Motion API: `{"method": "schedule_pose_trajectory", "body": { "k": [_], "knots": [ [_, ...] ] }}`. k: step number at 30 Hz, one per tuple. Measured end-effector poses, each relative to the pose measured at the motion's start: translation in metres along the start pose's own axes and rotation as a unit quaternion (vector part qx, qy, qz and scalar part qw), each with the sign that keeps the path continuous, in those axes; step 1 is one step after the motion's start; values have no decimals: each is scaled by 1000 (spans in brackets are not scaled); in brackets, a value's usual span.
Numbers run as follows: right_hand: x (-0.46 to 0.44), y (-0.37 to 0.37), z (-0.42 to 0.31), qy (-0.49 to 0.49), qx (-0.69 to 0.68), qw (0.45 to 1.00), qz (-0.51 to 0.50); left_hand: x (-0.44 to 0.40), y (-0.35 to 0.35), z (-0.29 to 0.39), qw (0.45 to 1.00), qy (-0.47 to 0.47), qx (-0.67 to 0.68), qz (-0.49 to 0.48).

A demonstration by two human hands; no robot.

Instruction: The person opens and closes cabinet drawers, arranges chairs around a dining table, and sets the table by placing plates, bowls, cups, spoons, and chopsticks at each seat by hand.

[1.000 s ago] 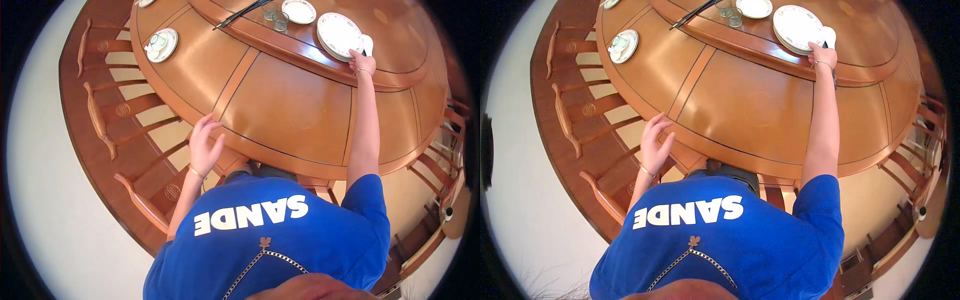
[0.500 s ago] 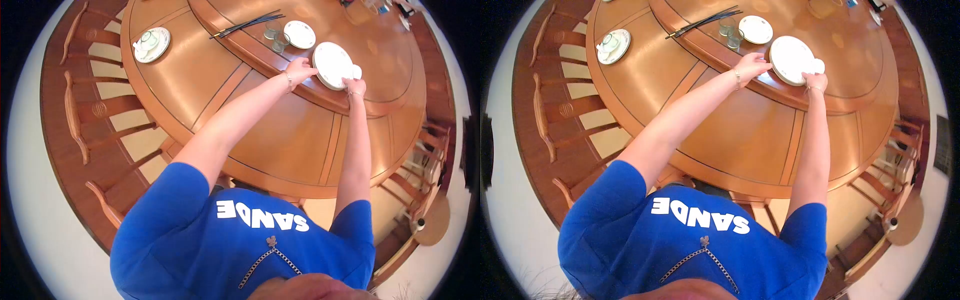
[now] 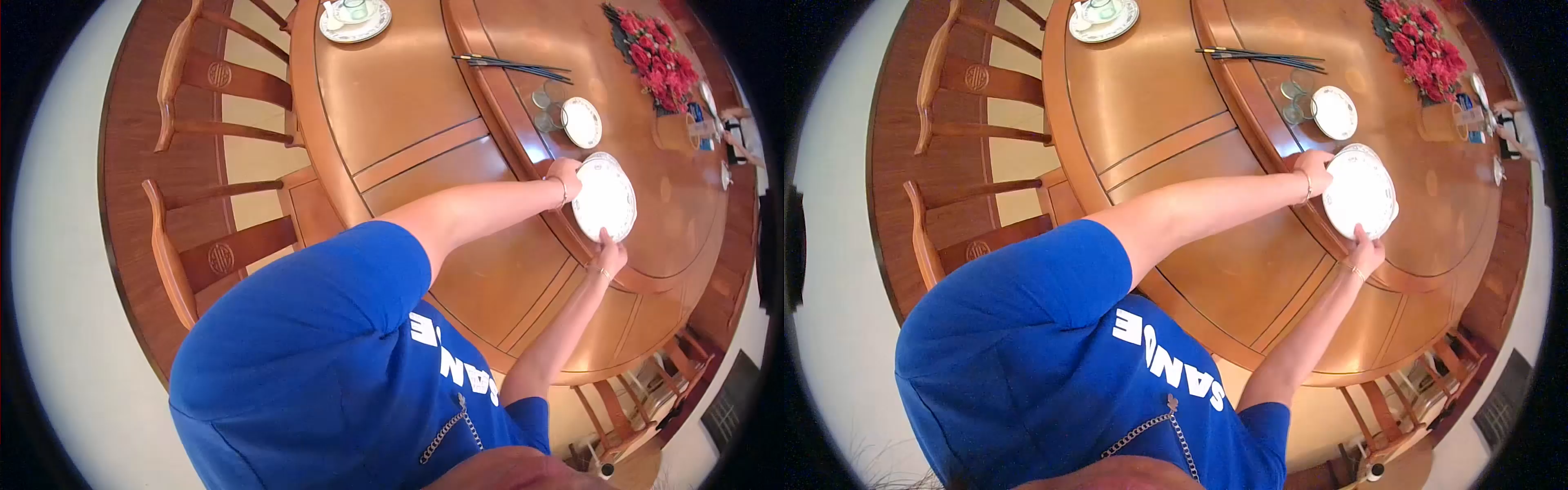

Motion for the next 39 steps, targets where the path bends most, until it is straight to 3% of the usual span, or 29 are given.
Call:
{"method": "schedule_pose_trajectory", "body": {
  "k": [3,5,8,13,17,19,22,25,27,28,29,31,32,33,36,38,39],
  "knots": [
    [41,13,0,-7,16,999,26,26,-17,-3,997,35,62,-13],
    [76,30,-3,-58,-37,997,37,46,-26,-2,983,112,138,-55],
    [108,67,22,-51,-43,998,-3,99,-77,-10,975,125,167,-80],
    [151,184,87,55,-34,994,-85,170,-198,-64,976,69,206,20],
    [170,286,108,54,67,984,-158,209,-292,-111,975,24,190,111],
    [178,327,123,63,-16,982,-177,223,-327,-125,968,8,198,155],
    [168,360,157,45,39,981,-186,238,-361,-135,968,2,170,185],
    [174,382,160,61,85,975,-194,238,-381,-159,959,-15,208,191],
    [177,396,143,10,135,973,-187,236,-389,-166,958,5,216,186],
    [182,394,150,67,115,974,-182,234,-392,-172,960,-6,211,186],
    [184,397,153,64,115,976,-176,232,-395,-174,961,-18,205,183],
    [180,395,137,-55,294,945,-136,228,-398,-172,961,0,202,189],
    [183,392,133,-2,275,951,-141,226,-399,-173,963,12,198,182],
    [188,395,117,-43,319,937,-138,223,-400,-176,965,23,193,176],
    [179,389,140,3,261,953,-154,223,-406,-183,964,11,190,186],
    [179,387,145,60,125,965,-222,225,-407,-185,966,-35,169,195],
    [174,374,136,62,118,968,-210,224,-407,-184,966,-40,168,191]
  ]
}}
Point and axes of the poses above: each hand's wrist, its own x-axis away from the middle knuckle, its own y-axis out of the palm, z = x × y, the point moved 9 cm from there along -x, towards the middle knuckle, and after that the axes turned 13 degrees about -z, right-handed, at the moved point
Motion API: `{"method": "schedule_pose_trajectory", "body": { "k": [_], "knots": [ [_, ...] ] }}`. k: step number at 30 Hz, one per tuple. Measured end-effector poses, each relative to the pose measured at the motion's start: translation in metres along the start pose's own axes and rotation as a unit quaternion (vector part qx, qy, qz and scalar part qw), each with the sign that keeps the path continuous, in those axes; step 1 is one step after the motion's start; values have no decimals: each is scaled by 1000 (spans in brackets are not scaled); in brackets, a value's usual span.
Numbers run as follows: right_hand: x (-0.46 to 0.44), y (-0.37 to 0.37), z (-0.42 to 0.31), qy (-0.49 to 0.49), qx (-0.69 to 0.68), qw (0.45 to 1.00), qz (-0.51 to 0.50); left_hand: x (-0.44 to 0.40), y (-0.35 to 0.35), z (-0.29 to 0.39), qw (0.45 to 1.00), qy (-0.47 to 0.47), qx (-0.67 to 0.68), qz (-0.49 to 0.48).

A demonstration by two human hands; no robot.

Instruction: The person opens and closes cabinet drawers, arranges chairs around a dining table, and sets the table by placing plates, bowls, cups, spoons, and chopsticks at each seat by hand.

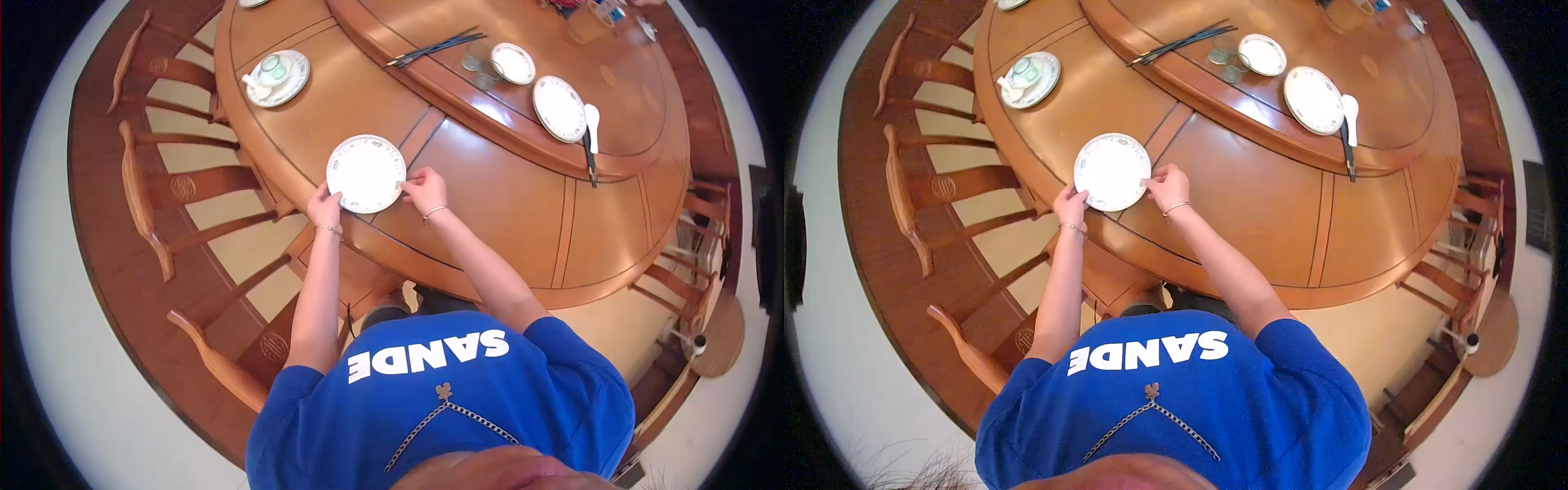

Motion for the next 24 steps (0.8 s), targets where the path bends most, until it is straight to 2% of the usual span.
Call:
{"method": "schedule_pose_trajectory", "body": {
  "k": [2,4,5,6,7,8,9,10,11,12,13,14,16,17,20,22,24],
  "knots": [
    [-2,-83,0,-4,-93,993,72,-9,27,-5,999,-2,-40,-1],
    [0,-170,3,-25,-60,982,179,-13,25,-5,998,1,-66,-5],
    [9,-227,6,-85,-90,940,319,-12,22,4,995,43,-85,13],
    [10,-274,10,-98,-142,920,351,-10,20,12,991,84,-104,30],
    [10,-324,14,-145,-133,898,394,-8,22,17,984,79,-151,43],
    [22,-358,2,-115,-127,895,411,-5,29,23,984,70,-162,35],
    [12,-400,0,-104,15,900,423,2,35,41,963,95,-238,78],
    [8,-416,-12,-86,30,912,399,10,41,53,934,119,-315,117],
    [-13,-435,6,19,2,941,337,9,43,51,932,104,-330,107],
    [-19,-439,12,-2,-128,925,358,7,45,60,915,145,-354,124],
    [-34,-444,16,14,-156,928,339,11,50,69,896,190,-375,140],
    [-46,-447,19,27,-184,929,319,18,64,75,895,184,-386,132],
    [-52,-441,15,59,-235,926,291,28,90,85,954,174,-226,89],
    [-52,-440,18,68,-242,921,297,28,94,86,953,166,-239,85],
    [-59,-431,19,135,-132,954,232,31,116,88,944,181,-274,41],
    [-34,-408,-8,153,-158,949,223,40,139,93,946,175,-271,26],
    [-58,-413,10,-33,-304,910,282,43,156,90,955,163,-247,-8]
  ]
}}
Point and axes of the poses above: each hand's wrist, its own x-axis away from the middle knuckle, its own y-axis out of the palm, z = x × y, the point moved 9 cm from there along -x, towards the middle knuckle, and after that the axes turned 13 degrees about -z, right-handed, at the moved point
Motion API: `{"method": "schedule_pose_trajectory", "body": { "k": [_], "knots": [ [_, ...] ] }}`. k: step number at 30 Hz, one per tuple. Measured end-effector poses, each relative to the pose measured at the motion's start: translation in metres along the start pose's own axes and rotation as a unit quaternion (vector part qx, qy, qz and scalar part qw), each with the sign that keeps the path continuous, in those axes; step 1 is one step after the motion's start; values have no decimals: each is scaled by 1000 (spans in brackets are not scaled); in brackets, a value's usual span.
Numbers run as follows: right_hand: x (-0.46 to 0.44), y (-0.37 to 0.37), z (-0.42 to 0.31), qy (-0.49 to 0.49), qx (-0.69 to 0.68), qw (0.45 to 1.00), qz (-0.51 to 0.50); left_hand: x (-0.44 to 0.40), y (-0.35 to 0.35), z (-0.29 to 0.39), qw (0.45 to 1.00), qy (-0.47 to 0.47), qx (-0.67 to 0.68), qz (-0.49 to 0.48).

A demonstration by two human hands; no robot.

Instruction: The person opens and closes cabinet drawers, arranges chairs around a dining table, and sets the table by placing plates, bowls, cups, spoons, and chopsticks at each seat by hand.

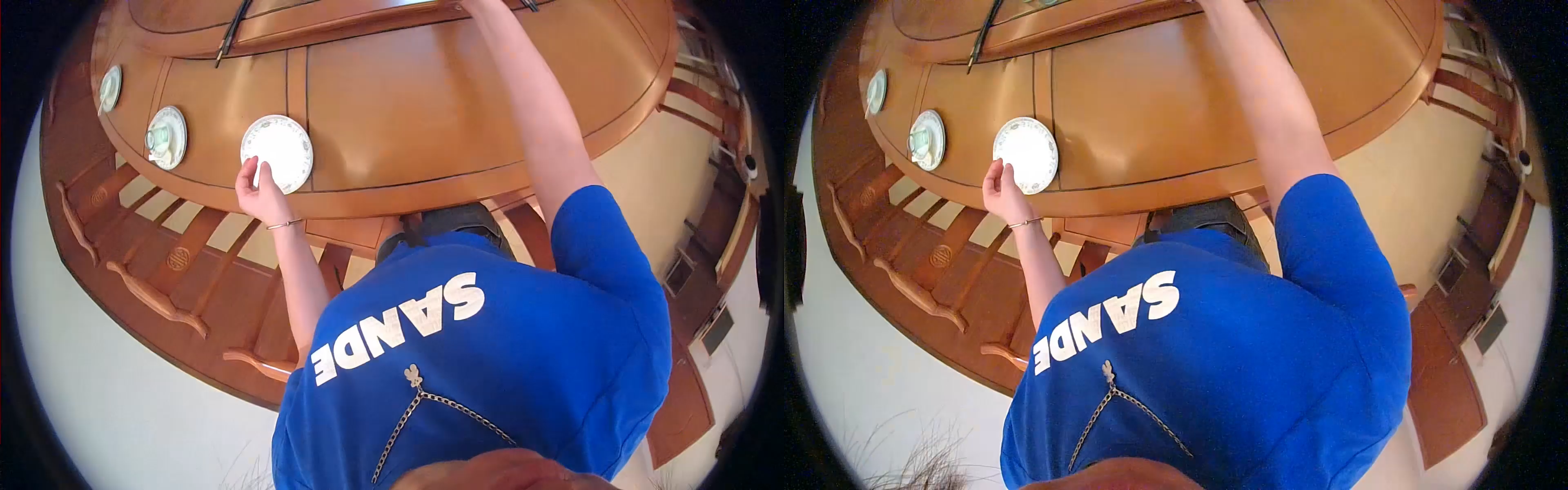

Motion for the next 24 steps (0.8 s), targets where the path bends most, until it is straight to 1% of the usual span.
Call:
{"method": "schedule_pose_trajectory", "body": {
  "k": [2,3,4,5,6,8,9,10,11,12,14,15,16,18,19,20,22,24],
  "knots": [
    [12,0,4,-44,-74,996,2,1,10,2,1000,0,-19,-21],
    [14,-2,8,-75,-79,994,-16,0,19,5,999,3,-20,-29],
    [18,-13,17,-55,-12,998,24,0,29,10,999,6,-18,-38],
    [33,-16,16,-59,-13,998,36,1,38,15,999,7,-10,-47],
    [49,-18,19,-65,-26,997,24,1,52,20,998,9,-9,-58],
    [99,-22,31,-67,-49,997,1,5,90,28,988,-13,35,-153],
    [121,-30,48,-51,-60,997,0,7,115,27,972,-36,62,-224],
    [141,-39,62,-42,-71,997,-3,18,145,30,950,-95,115,-276],
    [163,-46,72,-5,-80,997,4,25,174,35,919,-113,121,-359],
    [207,-60,83,23,-96,995,14,51,189,39,894,-137,128,-407],
    [256,-80,98,59,-116,991,13,81,228,32,846,-179,142,-481],
    [277,-94,106,68,-110,991,21,94,242,25,839,-202,133,-487],
    [291,-109,115,78,-103,991,28,98,254,17,840,-195,134,-489],
    [307,-141,130,85,-84,992,32,119,286,-16,796,-223,87,-556],
    [314,-157,132,79,-67,994,42,130,297,-26,790,-239,99,-556],
    [316,-171,136,81,-59,994,34,142,309,-34,784,-256,112,-555],
    [323,-191,124,85,-13,995,58,163,337,-42,773,-247,74,-580],
    [317,-214,122,82,29,994,69,168,359,-46,780,-242,53,-574]
  ]
}}
Point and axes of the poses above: each hand's wrist, its own x-axis away from the middle knuckle, its own y-axis out of the palm, z = x × y, the point moved 9 cm from there along -x, towards the middle knuckle, and after that the axes turned 13 degrees about -z, right-handed, at the moved point
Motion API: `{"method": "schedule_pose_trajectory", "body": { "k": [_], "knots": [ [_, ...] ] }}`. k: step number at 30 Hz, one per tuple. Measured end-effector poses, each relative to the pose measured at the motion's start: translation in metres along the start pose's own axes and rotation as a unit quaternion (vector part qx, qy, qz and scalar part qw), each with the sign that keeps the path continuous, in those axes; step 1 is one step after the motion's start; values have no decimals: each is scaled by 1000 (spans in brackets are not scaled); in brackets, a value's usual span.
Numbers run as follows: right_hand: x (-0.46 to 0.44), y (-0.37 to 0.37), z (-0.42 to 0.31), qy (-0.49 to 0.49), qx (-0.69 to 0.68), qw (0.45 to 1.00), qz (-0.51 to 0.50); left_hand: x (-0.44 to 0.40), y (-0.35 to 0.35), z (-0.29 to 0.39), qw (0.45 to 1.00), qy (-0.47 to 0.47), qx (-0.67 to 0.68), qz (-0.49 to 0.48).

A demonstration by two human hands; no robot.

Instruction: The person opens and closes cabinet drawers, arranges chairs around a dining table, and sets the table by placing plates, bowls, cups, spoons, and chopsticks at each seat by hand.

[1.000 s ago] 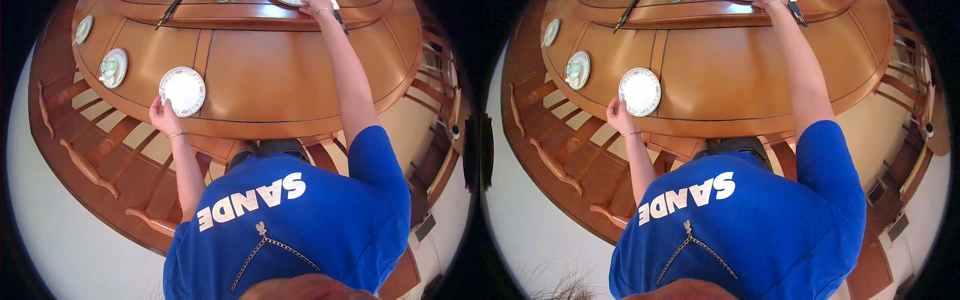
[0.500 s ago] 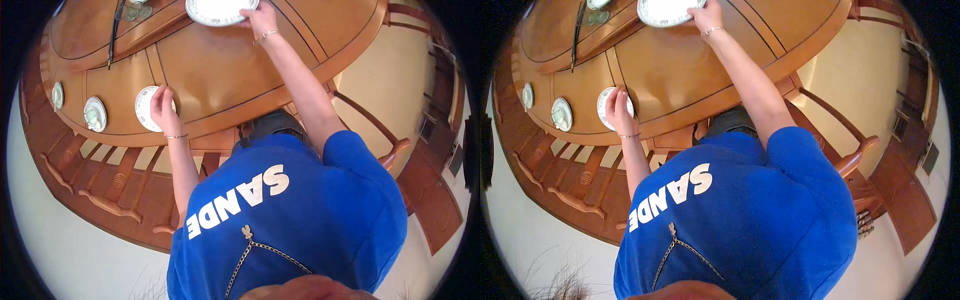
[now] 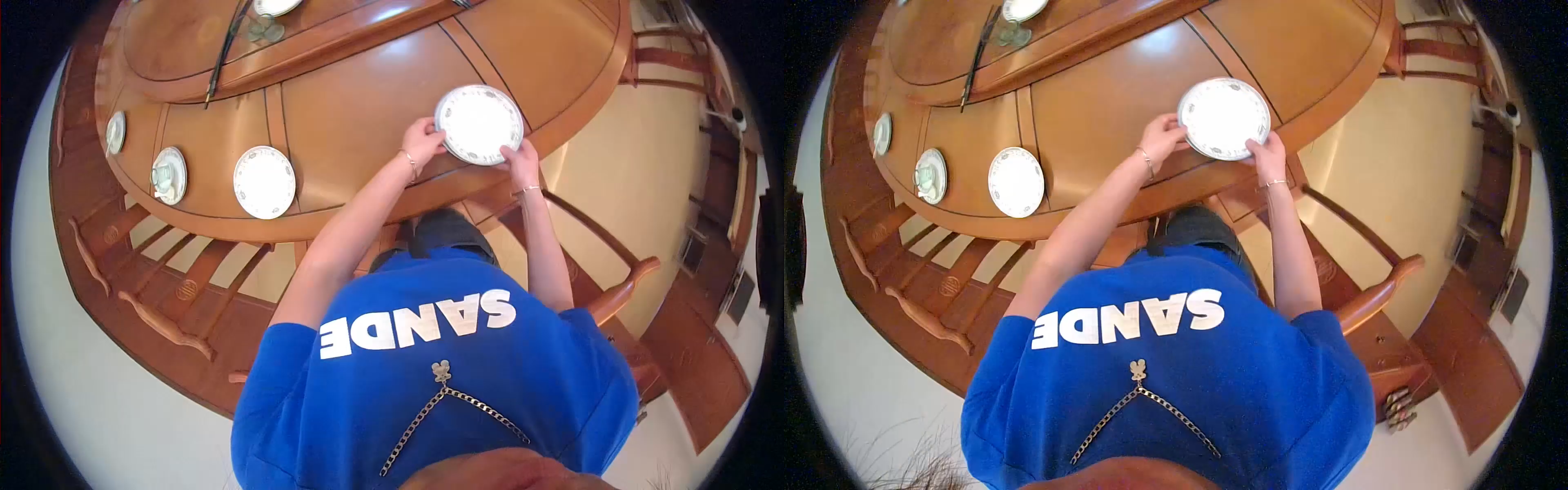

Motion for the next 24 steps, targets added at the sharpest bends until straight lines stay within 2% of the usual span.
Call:
{"method": "schedule_pose_trajectory", "body": {
  "k": [6,8,10,12,13,14,15,16,18,20,22,24],
  "knots": [
    [-30,-22,-25,-37,-15,998,-49,-25,15,37,996,32,-82,4],
    [-39,-28,-19,40,55,997,-40,-32,16,39,993,30,-110,6],
    [-46,-32,-24,33,74,995,-58,-40,11,31,989,20,-143,4],
    [-51,-35,-23,115,199,969,-89,-41,9,36,978,46,-203,4],
    [-54,-41,-23,156,245,954,-77,-41,5,30,981,27,-191,0],
    [-57,-37,-34,157,245,953,-80,-40,1,28,981,26,-191,2],
    [-62,-34,-70,109,467,877,-42,-39,-3,27,979,29,-202,-4],
    [-64,-22,-106,54,661,749,-1,-38,-7,25,977,32,-213,-11],
    [-71,2,-167,-57,606,789,90,-29,-18,21,979,33,-201,2],
    [-92,41,-215,-263,559,779,110,-20,-32,22,982,46,-180,28],
    [-126,86,-242,-363,545,753,66,-8,-41,23,990,37,-128,33],
    [-149,132,-265,-386,579,716,47,11,-48,29,996,29,-73,42]
  ]
}}
Point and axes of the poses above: each hand's wrist, its own x-axis away from the middle knuckle, its own y-axis out of the palm, z = x × y, the point moved 9 cm from there along -x, towards the middle knuckle, and after that the axes turned 13 degrees about -z, right-handed, at the moved point
